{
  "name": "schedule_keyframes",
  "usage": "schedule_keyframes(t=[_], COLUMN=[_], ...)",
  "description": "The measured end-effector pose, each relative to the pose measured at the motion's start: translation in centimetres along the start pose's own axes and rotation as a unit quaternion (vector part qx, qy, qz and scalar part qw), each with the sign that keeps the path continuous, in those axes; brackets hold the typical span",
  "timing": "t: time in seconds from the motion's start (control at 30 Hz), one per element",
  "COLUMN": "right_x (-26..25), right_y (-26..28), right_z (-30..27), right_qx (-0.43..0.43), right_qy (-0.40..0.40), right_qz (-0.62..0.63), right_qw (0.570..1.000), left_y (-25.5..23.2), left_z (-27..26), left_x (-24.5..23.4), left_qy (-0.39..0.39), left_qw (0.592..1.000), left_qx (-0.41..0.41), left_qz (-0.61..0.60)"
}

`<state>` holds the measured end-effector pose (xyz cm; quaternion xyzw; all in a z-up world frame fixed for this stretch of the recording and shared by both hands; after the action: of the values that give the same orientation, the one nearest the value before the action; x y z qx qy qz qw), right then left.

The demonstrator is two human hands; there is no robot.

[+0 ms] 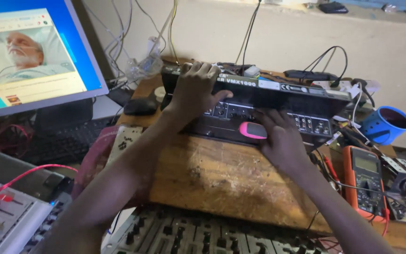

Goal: The person handles a blue circuit board, then places it down to work on a black audio mixer. They use a pink screwdriver to tighten screws on the back panel of the mixer.

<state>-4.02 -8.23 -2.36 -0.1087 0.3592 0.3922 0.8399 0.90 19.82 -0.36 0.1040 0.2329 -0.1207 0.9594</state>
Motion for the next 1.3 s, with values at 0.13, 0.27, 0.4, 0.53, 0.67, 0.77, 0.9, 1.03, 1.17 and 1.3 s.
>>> schedule_keyframes(t=[0.13,0.27,0.4,0.53,0.67,0.77,0.9,1.03,1.17,1.3], right_x=[1.6,1.8,1.0,-0.3,-1.5,-2.5,-0.9,2.0,1.9,-0.1], right_y=[-1.5,-1.2,-0.7,0.6,3.4,5.1,4.7,2.2,1.9,4.0], right_z=[0.0,0.0,0.5,-0.5,-1.4,-1.0,-1.9,-4.7,-5.0,-3.5], right_qx=[0.008,0.024,0.013,0.031,0.093,0.133,0.294,0.395,0.401,0.389], right_qy=[0.021,0.008,-0.036,-0.077,-0.073,-0.054,0.021,0.031,0.015,0.017], right_qz=[-0.029,-0.017,0.019,0.078,0.175,0.208,0.348,0.446,0.445,0.460], right_qw=[0.999,1.000,0.999,0.993,0.978,0.968,0.890,0.803,0.801,0.798], left_y=[0.9,0.7,-1.7,-5.2,-2.9,-1.3,-2.4,-4.1,-4.4,-5.1], left_z=[1.2,0.2,-1.5,-8.8,-14.2,-16.1,-16.4,-18.0,-18.2,-16.3], left_x=[2.3,2.0,-1.5,-3.9,-7.7,-6.1,-5.7,-5.8,-5.7,-7.0], left_qy=[0.035,0.000,-0.062,0.060,0.247,0.344,0.352,0.371,0.363,0.342], left_qw=[0.999,1.000,0.997,0.986,0.942,0.913,0.904,0.888,0.898,0.886], left_qx=[-0.002,0.017,0.048,0.045,-0.060,-0.026,-0.028,-0.038,-0.018,-0.074], left_qz=[0.011,-0.004,0.023,-0.151,-0.220,-0.220,-0.240,-0.268,-0.249,-0.304])
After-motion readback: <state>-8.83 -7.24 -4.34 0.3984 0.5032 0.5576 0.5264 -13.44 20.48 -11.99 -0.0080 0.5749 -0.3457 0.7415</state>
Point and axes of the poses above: each hand's wrist, its own z-axis towards the middle knuckle, its own x-axis out of the palm, y = z × x, the point moved 1 cm from there along z, towards the middle knuckle, and after that the axes turned 11 degrees about -y, right-handed, at the moved point
